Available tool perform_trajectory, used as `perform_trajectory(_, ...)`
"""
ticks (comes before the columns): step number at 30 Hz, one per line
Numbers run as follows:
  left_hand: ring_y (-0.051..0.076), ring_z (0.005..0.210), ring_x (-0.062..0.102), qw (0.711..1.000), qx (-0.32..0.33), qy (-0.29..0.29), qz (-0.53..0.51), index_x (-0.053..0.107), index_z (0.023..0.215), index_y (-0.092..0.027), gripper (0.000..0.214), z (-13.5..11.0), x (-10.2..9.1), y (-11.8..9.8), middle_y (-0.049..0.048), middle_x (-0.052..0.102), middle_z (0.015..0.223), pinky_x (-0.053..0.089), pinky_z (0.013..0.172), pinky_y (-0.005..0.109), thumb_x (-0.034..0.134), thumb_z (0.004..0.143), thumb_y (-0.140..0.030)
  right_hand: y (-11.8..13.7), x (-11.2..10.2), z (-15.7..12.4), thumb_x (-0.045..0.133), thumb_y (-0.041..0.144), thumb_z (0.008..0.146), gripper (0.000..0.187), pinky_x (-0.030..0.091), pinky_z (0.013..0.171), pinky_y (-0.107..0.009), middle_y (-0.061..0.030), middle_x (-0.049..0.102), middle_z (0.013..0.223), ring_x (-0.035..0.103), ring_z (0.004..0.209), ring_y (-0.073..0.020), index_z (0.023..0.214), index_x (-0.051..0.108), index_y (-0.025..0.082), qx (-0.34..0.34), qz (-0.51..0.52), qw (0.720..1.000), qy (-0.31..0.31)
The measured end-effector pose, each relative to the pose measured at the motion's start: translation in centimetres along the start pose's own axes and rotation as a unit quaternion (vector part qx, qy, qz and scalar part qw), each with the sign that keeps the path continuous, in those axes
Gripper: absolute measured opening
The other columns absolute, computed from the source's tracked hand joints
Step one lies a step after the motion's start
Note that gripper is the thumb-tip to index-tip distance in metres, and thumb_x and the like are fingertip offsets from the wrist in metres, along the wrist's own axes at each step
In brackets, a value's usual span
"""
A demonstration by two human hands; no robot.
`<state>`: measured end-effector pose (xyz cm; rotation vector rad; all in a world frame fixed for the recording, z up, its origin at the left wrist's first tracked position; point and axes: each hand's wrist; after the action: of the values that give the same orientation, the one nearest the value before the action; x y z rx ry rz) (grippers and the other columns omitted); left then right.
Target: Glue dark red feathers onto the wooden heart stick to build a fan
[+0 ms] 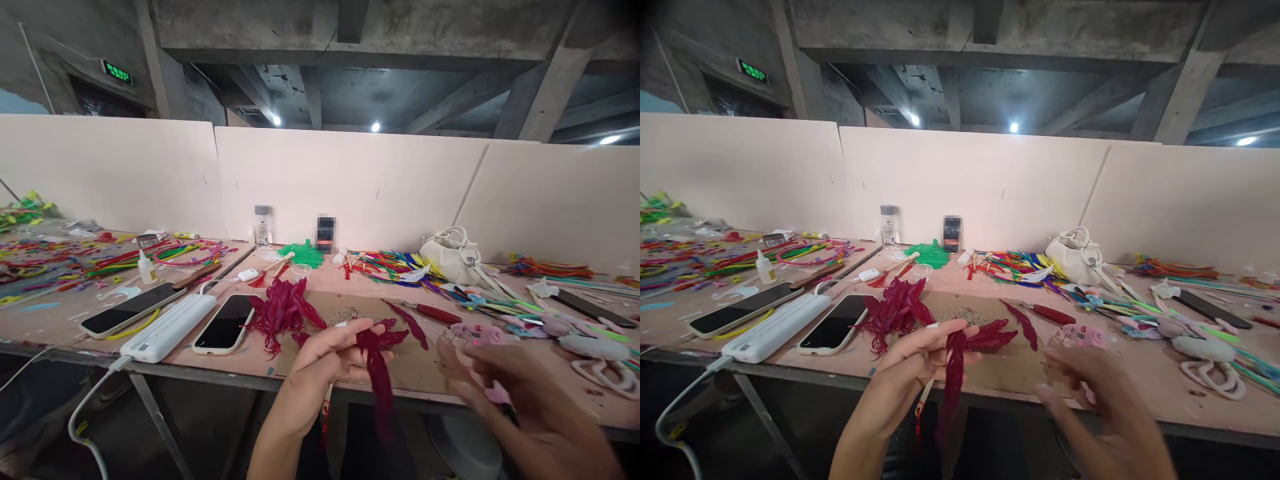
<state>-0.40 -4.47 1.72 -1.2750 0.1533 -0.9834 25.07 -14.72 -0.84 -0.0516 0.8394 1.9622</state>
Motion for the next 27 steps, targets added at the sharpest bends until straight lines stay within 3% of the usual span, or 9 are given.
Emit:
perform_trajectory(3, 0.035, 0.124, 0.068, 1.000, -0.010, 0.009, 0.000, 0.075, 0.130, -0.024, 0.062, 0.3, 0.1, 0.9, 0.0106, 0.069, 0.141, 0.062, 0.091, 0.042, 0.055, 0.075, -0.008, 3.6, 2.9, 1.7, 0.072, 0.036, 0.091, 0.038, 0.055, 0.075, -0.033, -0.0034, 0.069, 0.106, 0.067, 0.093, -0.0225, 0.129, 0.071, 0.040, -0.157, 0.041, 0.985, 0.050)
perform_trajectory(6, 0.033, 0.118, 0.071, 0.999, -0.038, -0.003, 0.035, 0.073, 0.134, -0.023, 0.061, 0.3, 0.2, 1.3, 0.0115, 0.070, 0.139, 0.061, 0.094, 0.047, 0.056, 0.077, -0.010, 4.9, 5.1, 2.9, 0.064, 0.014, 0.094, 0.039, 0.052, 0.070, -0.027, -0.0027, 0.068, 0.097, 0.066, 0.091, -0.0180, 0.119, 0.078, 0.039, -0.213, 0.093, 0.971, 0.052)
perform_trajectory(9, 0.028, 0.105, 0.075, 0.994, -0.043, -0.015, 0.096, 0.065, 0.141, -0.023, 0.056, 0.3, 0.5, 1.2, 0.0128, 0.070, 0.137, 0.061, 0.088, 0.042, 0.058, 0.086, -0.018, 4.6, 6.3, 3.2, 0.060, 0.008, 0.094, 0.039, 0.054, 0.075, -0.030, -0.0037, 0.072, 0.098, 0.068, 0.093, -0.0187, 0.112, 0.081, 0.036, -0.217, 0.141, 0.966, 0.026)
perform_trajectory(12, 0.025, 0.093, 0.074, 0.956, 0.025, -0.083, 0.279, 0.061, 0.139, -0.021, 0.044, 0.7, 0.4, 1.0, 0.0120, 0.077, 0.112, 0.056, 0.078, 0.035, 0.056, 0.096, -0.029, 4.1, 7.0, 3.1, 0.068, 0.013, 0.092, 0.031, 0.055, 0.080, -0.035, -0.0030, 0.076, 0.099, 0.071, 0.091, -0.0217, 0.110, 0.082, 0.034, -0.151, 0.157, 0.975, -0.043)
perform_trajectory(14, 0.024, 0.082, 0.072, 0.866, 0.049, -0.159, 0.472, 0.070, 0.114, -0.018, 0.026, 1.1, -0.1, 1.1, 0.0091, 0.076, 0.088, 0.049, 0.074, 0.034, 0.054, 0.099, -0.032, 3.9, 7.4, 2.8, 0.076, 0.020, 0.089, 0.018, 0.055, 0.085, -0.040, -0.0024, 0.079, 0.098, 0.073, 0.091, -0.0249, 0.101, 0.084, 0.031, -0.071, 0.157, 0.978, -0.117)
perform_trajectory(17, 0.027, 0.078, 0.070, 0.704, -0.015, -0.219, 0.675, 0.067, 0.079, -0.019, 0.026, 1.9, -0.9, 1.5, 0.0102, 0.074, 0.082, 0.040, 0.069, 0.035, 0.057, 0.098, -0.034, 3.3, 8.1, 2.5, 0.083, 0.035, 0.083, 0.013, 0.056, 0.088, -0.046, -0.0038, 0.081, 0.087, 0.074, 0.085, -0.0292, 0.088, 0.084, 0.024, 0.065, 0.157, 0.959, -0.225)
perform_trajectory(19, 0.028, 0.081, 0.070, 0.653, -0.058, -0.211, 0.725, 0.068, 0.078, -0.019, 0.024, 2.3, -1.3, 1.9, 0.0106, 0.074, 0.086, 0.039, 0.071, 0.035, 0.064, 0.094, -0.037, 2.7, 8.6, 2.4, 0.086, 0.041, 0.079, 0.023, 0.058, 0.084, -0.047, -0.0055, 0.081, 0.083, 0.074, 0.083, -0.0307, 0.087, 0.084, 0.020, 0.131, 0.169, 0.941, -0.262)
perform_trajectory(23, 0.031, 0.086, 0.072, 0.628, -0.083, -0.199, 0.748, 0.071, 0.085, -0.018, 0.014, 2.7, -1.5, 2.5, 0.0112, 0.075, 0.093, 0.040, 0.076, 0.037, 0.067, 0.090, -0.031, 1.4, 9.3, 2.8, 0.089, 0.045, 0.073, 0.037, 0.061, 0.081, -0.046, -0.0085, 0.082, 0.086, 0.077, 0.085, -0.0321, 0.095, 0.083, 0.016, 0.195, 0.243, 0.921, -0.234)
perform_trajectory(27, 0.028, 0.083, 0.070, 0.674, -0.043, -0.212, 0.706, 0.070, 0.083, -0.018, 0.008, 2.7, -1.8, 2.6, 0.0093, 0.073, 0.087, 0.040, 0.072, 0.035, 0.063, 0.088, -0.021, 0.9, 9.9, 3.4, 0.086, 0.045, 0.077, 0.035, 0.063, 0.085, -0.047, -0.0093, 0.082, 0.095, 0.078, 0.086, -0.0288, 0.097, 0.082, 0.017, 0.192, 0.310, 0.921, -0.140)
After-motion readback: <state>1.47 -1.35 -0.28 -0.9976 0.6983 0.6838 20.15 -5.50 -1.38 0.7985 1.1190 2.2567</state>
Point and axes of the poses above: each hand's wrist, its own z-axis towards the middle knuckle, its own x-axis out of the palm, y = z × x
